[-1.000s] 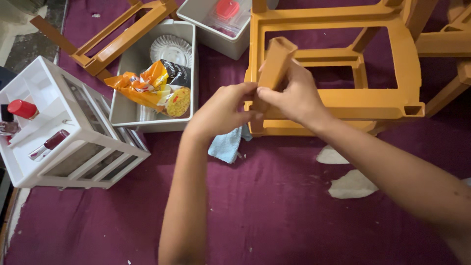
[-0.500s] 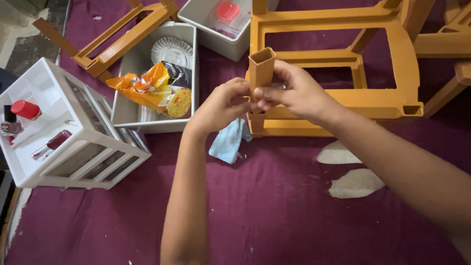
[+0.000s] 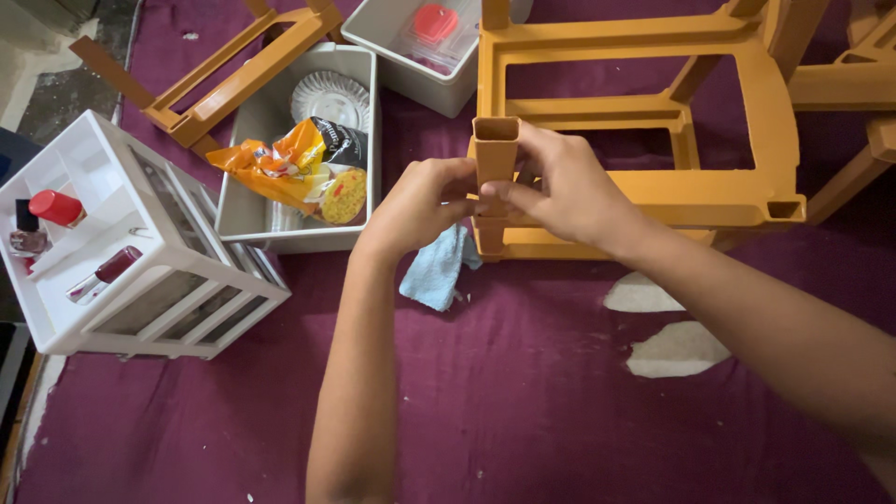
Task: The person wipes a yellow plastic stool frame with a cloth, then inserts four legs into the frame sockets. They repeat this process for multiple stool frames, assembling them one by one on a maroon floor covering.
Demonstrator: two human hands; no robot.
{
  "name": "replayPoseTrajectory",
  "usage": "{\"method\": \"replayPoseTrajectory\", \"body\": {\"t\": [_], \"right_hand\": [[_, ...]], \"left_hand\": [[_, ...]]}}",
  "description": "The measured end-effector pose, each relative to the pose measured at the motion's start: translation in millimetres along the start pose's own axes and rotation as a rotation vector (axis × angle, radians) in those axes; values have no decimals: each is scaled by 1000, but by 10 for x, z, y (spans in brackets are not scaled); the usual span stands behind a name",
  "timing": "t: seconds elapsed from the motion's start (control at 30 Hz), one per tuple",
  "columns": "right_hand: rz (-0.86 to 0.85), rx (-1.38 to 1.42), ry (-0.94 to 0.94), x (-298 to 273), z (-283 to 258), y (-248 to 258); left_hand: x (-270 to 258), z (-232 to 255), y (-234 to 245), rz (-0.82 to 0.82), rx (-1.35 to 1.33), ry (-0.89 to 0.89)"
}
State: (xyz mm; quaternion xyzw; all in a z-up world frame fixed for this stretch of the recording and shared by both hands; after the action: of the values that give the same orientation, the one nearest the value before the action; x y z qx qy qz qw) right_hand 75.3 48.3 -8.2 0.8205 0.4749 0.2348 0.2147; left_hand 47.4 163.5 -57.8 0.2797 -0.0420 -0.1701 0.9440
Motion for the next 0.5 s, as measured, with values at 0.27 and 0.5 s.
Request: {"method": "replayPoseTrajectory", "body": {"t": [0.27, 0.5], "right_hand": [[-22, -19, -29, 1, 81, -23], [-12, -71, 51, -2, 61, -42]], "left_hand": [[0, -1, 12, 6, 28, 2], [9, -35, 11, 29, 113, 22]]}}
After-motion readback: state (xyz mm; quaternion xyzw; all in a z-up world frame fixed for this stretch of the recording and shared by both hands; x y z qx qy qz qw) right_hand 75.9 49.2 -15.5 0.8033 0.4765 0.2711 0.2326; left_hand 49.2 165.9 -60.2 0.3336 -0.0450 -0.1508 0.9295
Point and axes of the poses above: each hand's wrist, its own x-axis towards the middle knuckle, its own y-axis out of the back of the hand, z = x × y, the point moved 10 cm from there along x, towards the middle knuckle, and after that the axes turned 15 degrees about -z, right-handed, at the moved point
